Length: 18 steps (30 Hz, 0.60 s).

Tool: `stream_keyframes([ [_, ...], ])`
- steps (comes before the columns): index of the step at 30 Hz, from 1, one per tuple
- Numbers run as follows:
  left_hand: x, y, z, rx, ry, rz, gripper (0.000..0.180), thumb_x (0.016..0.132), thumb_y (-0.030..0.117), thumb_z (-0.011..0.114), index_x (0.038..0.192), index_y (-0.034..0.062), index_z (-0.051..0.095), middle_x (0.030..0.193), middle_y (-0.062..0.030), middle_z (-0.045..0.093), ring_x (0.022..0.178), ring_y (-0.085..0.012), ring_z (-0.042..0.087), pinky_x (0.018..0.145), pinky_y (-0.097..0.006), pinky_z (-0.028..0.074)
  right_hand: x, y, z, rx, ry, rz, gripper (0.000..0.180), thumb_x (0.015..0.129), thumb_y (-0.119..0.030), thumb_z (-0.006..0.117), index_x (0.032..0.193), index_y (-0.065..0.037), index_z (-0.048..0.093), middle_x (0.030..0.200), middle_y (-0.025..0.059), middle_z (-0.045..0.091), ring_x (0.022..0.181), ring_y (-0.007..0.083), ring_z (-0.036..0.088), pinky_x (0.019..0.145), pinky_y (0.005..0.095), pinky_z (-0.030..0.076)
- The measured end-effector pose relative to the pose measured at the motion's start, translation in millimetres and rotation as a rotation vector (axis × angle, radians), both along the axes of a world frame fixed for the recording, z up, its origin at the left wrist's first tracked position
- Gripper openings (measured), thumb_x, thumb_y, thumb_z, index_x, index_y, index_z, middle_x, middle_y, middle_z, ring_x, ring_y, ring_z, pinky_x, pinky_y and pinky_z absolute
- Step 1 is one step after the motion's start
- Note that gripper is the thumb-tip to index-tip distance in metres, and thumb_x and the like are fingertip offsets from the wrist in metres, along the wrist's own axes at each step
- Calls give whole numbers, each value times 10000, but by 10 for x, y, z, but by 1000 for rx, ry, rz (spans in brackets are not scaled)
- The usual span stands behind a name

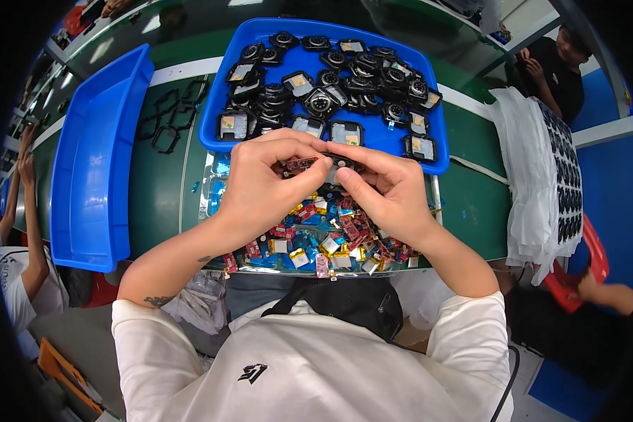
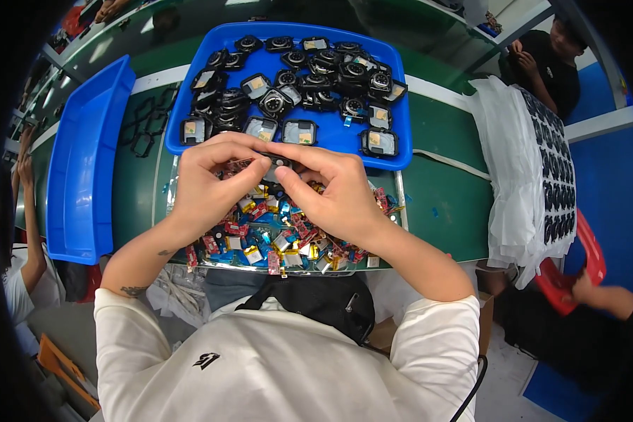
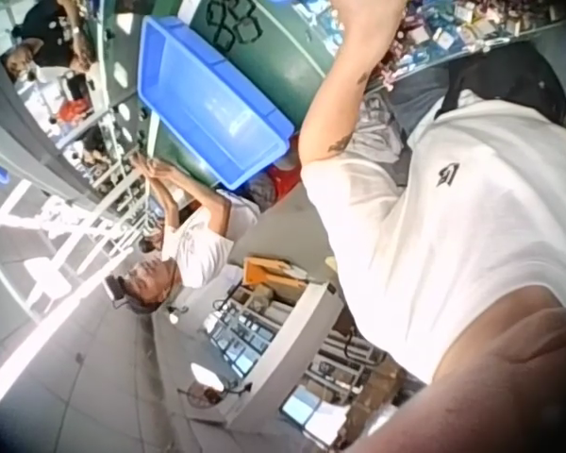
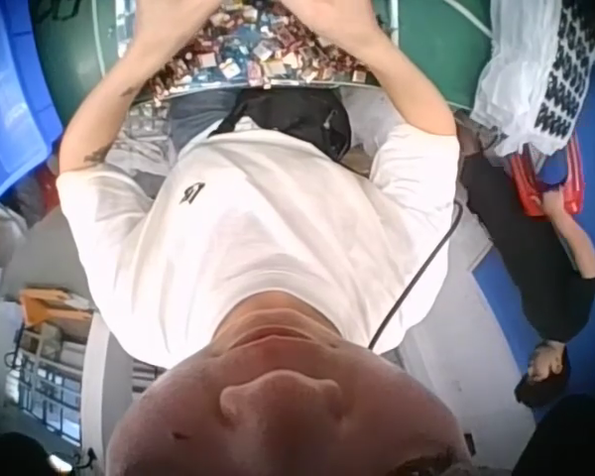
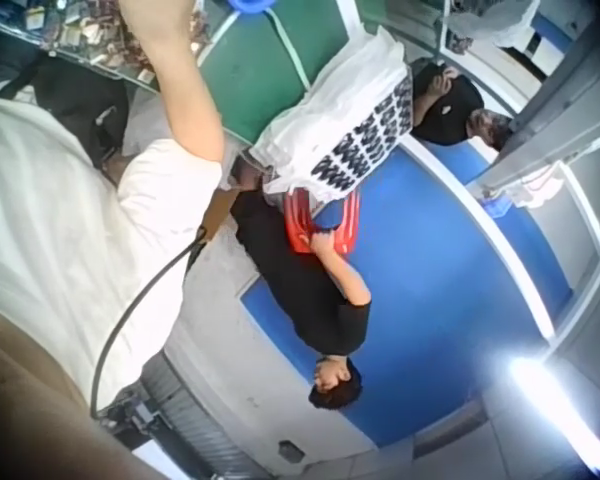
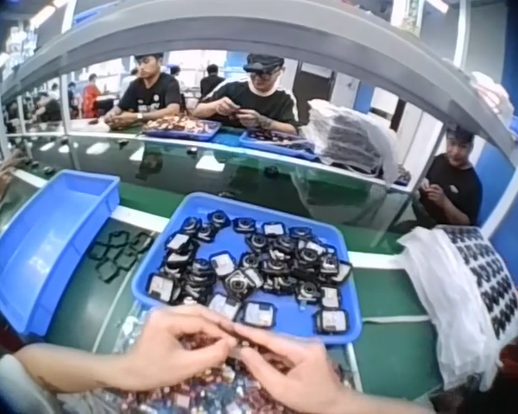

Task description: Assemble small electronic components on a production line, specifically applying small stickers or pads to circular parts.

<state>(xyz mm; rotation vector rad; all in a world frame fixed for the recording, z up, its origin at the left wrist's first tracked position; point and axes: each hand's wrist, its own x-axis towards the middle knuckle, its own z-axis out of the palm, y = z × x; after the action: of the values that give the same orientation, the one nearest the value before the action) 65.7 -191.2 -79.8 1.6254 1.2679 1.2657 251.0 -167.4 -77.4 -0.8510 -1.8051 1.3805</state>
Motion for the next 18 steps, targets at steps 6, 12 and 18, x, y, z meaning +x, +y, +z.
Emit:
stream_keyframes([
  [6, -38, 24, -40, -84, -140, -72, 109, 761, 63, 673, 794, -41, 681, 957, -111, 668, 717, -75, 590, 594, -206, 466, -27, -15, -48, 84, 52, -48, 288, 865, -36, 589, 1150, 1, 608, 1013, 128, 657, 767, 76, 597, 647, 218, 520],
  [12, 0, 2, -16, -112, -149, -38, 124, 757, 76, 676, 789, -44, 678, 977, -113, 669, 722, -78, 591, 609, -204, 465, -23, -21, -34, 70, 55, -52, 278, 866, -39, 591, 1141, -2, 614, 1032, 131, 657, 767, 80, 605, 646, 223, 521],
  [18, 20, -10, -36, -14, -42, 0, 124, 742, 72, 669, 774, -48, 670, 933, -124, 678, 710, -101, 598, 618, -230, 476, -29, -33, -83, 108, 54, -55, 271, 874, -50, 588, 1139, -4, 617, 1012, 127, 665, 736, 73, 603, 617, 218, 510],
])
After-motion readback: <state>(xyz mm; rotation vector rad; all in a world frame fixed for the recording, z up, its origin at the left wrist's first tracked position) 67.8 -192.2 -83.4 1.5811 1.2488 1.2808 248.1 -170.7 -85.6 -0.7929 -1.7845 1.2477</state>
